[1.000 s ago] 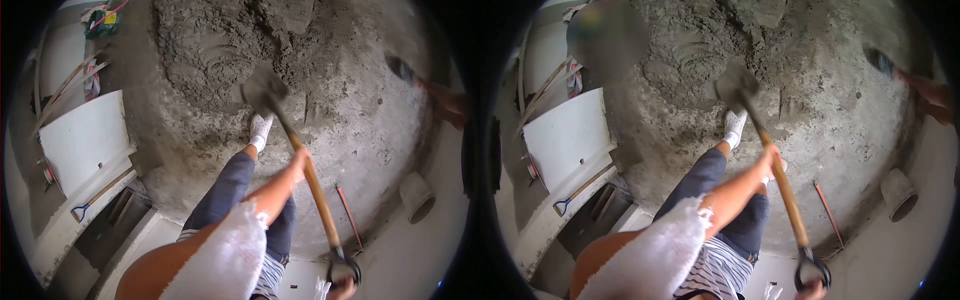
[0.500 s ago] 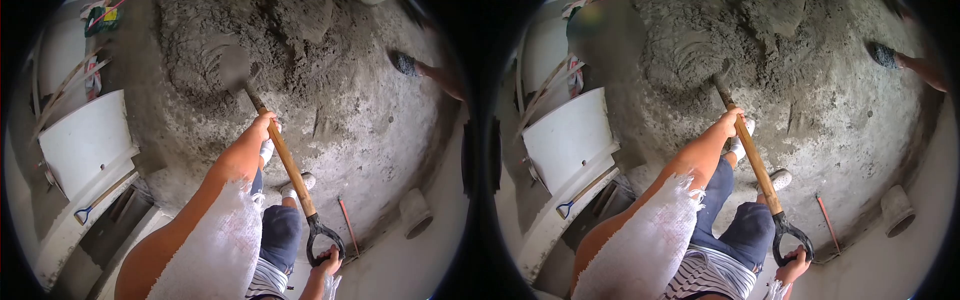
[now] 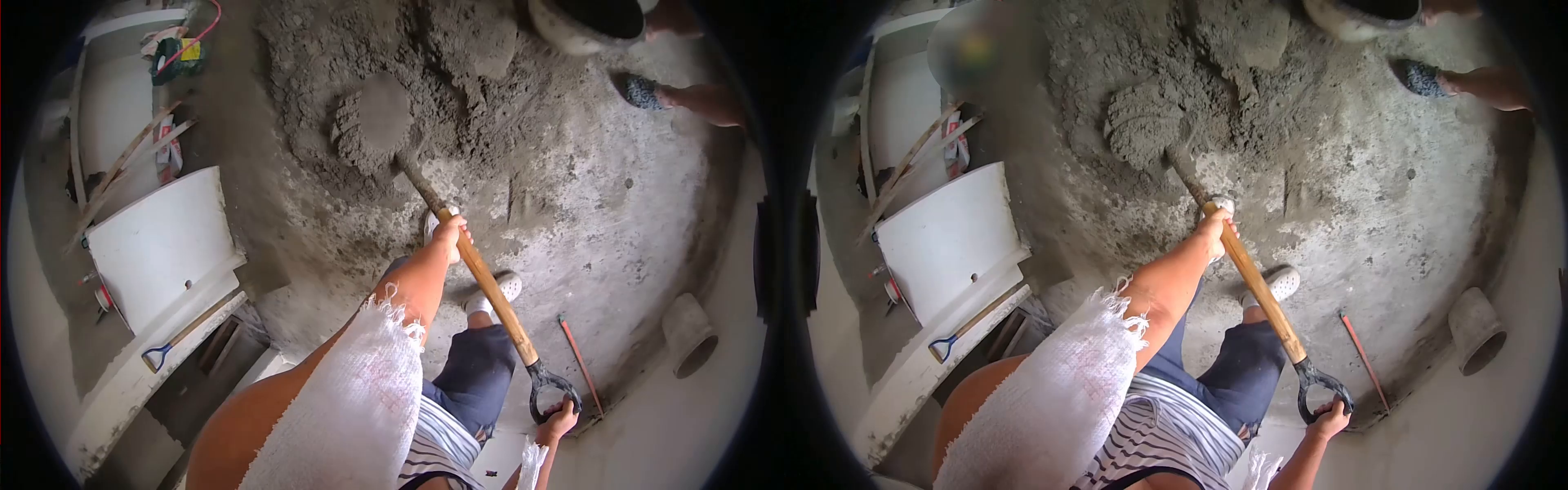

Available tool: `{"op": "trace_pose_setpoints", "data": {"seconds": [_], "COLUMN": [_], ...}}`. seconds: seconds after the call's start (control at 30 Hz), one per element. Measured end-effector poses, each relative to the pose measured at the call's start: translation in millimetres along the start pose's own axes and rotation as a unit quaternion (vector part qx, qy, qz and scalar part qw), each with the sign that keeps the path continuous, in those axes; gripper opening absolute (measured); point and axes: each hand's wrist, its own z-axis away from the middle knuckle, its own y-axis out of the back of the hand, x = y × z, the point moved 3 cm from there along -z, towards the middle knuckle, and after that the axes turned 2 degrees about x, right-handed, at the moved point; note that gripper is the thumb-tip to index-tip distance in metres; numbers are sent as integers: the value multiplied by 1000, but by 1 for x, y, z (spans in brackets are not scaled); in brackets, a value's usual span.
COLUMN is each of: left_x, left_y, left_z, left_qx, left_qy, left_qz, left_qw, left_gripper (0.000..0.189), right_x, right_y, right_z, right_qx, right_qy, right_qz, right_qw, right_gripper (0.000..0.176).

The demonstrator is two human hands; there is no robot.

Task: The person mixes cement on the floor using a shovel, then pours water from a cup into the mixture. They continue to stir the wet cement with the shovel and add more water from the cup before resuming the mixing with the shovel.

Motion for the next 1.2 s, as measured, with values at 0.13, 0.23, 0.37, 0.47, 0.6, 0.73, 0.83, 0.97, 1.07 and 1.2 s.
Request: {"op": "trace_pose_setpoints", "data": {"seconds": [0.13,0.23,0.37,0.47,0.6,0.73,0.83,0.97,1.07,1.2], "left_x": [-19,-5,-15,-23,-31,-51,-62,-76,-79,-62], "left_y": [7,-15,-10,-3,-26,-64,-118,-203,-270,-345], "left_z": [15,89,122,167,224,248,262,280,295,320], "left_qx": [-37,-5,-26,34,76,23,-23,-124,-217,-293], "left_qy": [2,-11,-2,-57,-65,-111,-125,-99,-71,-1], "left_qz": [14,21,29,-45,-99,-158,-194,-224,-231,-219], "left_qw": [999,1000,999,997,990,981,973,962,946,931], "left_gripper": [31,15,17,17,17,15,14,14,14,15], "right_x": [-23,-41,-36,11,44,54,46,18,-37,-133], "right_y": [42,66,97,136,180,198,205,216,220,205], "right_z": [2,2,13,26,48,60,67,81,108,168], "right_qx": [-28,-29,-29,-46,-53,-10,42,91,146,169], "right_qy": [50,37,-25,-70,-77,-168,-162,-70,-3,94], "right_qz": [5,-12,-25,-49,-32,-133,-178,-244,-250,-272], "right_qw": [998,999,999,995,995,977,970,963,957,943], "right_gripper": [10,8,8,10,10,11,12,11,10,8]}}
